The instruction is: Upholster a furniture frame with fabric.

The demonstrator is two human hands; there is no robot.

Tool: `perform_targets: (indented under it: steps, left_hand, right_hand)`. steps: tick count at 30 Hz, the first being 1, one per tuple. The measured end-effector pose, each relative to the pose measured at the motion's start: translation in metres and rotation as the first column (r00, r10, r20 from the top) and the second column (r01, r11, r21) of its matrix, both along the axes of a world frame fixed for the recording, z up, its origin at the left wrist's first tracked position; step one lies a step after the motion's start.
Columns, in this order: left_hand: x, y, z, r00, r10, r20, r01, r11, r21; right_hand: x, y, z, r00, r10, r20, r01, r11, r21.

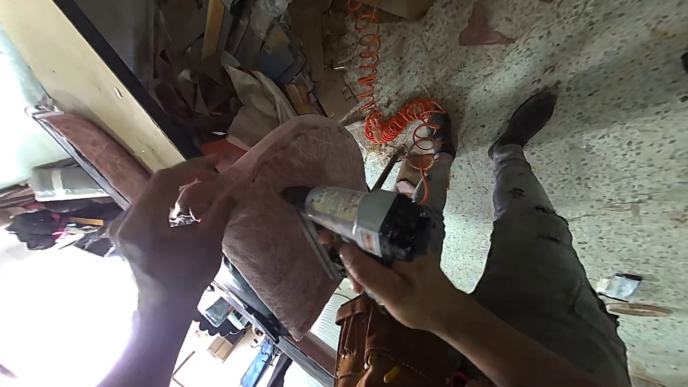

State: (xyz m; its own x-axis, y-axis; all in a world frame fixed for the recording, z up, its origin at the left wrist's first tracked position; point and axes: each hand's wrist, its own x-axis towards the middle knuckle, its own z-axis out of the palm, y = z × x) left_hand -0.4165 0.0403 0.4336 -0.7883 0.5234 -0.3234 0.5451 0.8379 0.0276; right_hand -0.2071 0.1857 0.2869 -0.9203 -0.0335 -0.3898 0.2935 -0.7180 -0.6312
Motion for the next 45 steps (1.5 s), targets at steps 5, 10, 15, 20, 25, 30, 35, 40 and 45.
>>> perform_targets:
  steps: [5,10,15,20,25,30,35,40,45]
  left_hand:
    - [0.001,-0.012,-0.014,0.992,0.122,0.019,-0.124,0.974,0.19]
    - [-0.004,-0.018,-0.019,0.996,0.083,0.029,-0.087,0.962,0.259]
    - [-0.004,-0.017,-0.02,0.995,0.094,0.045,-0.103,0.953,0.285]
    - [-0.011,-0.028,-0.015,0.977,0.106,0.185,-0.193,0.81,0.553]
    - [0.003,-0.053,0.007,1.0,0.016,0.025,-0.027,0.857,0.515]
    - [-0.002,-0.061,0.009,0.998,-0.057,-0.008,0.054,0.889,0.455]
    - [-0.016,-0.062,0.012,0.989,-0.146,0.011,0.131,0.917,0.378]
    - [-0.014,-0.058,0.018,0.989,-0.14,0.039,0.123,0.952,0.281]
    - [-0.022,-0.053,0.033,0.984,-0.087,0.157,0.066,0.988,0.136]
  right_hand:
    - [-0.02,-0.024,0.023,1.0,0.004,0.003,-0.004,0.999,-0.038]
    - [-0.024,-0.034,0.031,0.998,-0.039,0.045,0.039,0.999,-0.007]
    - [-0.027,-0.029,0.046,0.995,0.027,0.101,-0.038,0.994,0.104]
    - [-0.033,-0.019,0.059,0.985,0.078,0.153,-0.104,0.98,0.171]
    - [-0.034,-0.003,0.076,0.983,0.064,0.174,-0.091,0.984,0.153]
    - [-0.033,0.017,0.1,0.97,0.079,0.23,-0.137,0.959,0.248]
    - [-0.027,0.046,0.11,0.929,0.251,0.272,-0.348,0.843,0.411]
    - [-0.024,0.07,0.111,0.921,0.27,0.28,-0.387,0.711,0.587]
    - [-0.029,0.084,0.124,0.921,0.293,0.256,-0.388,0.644,0.659]
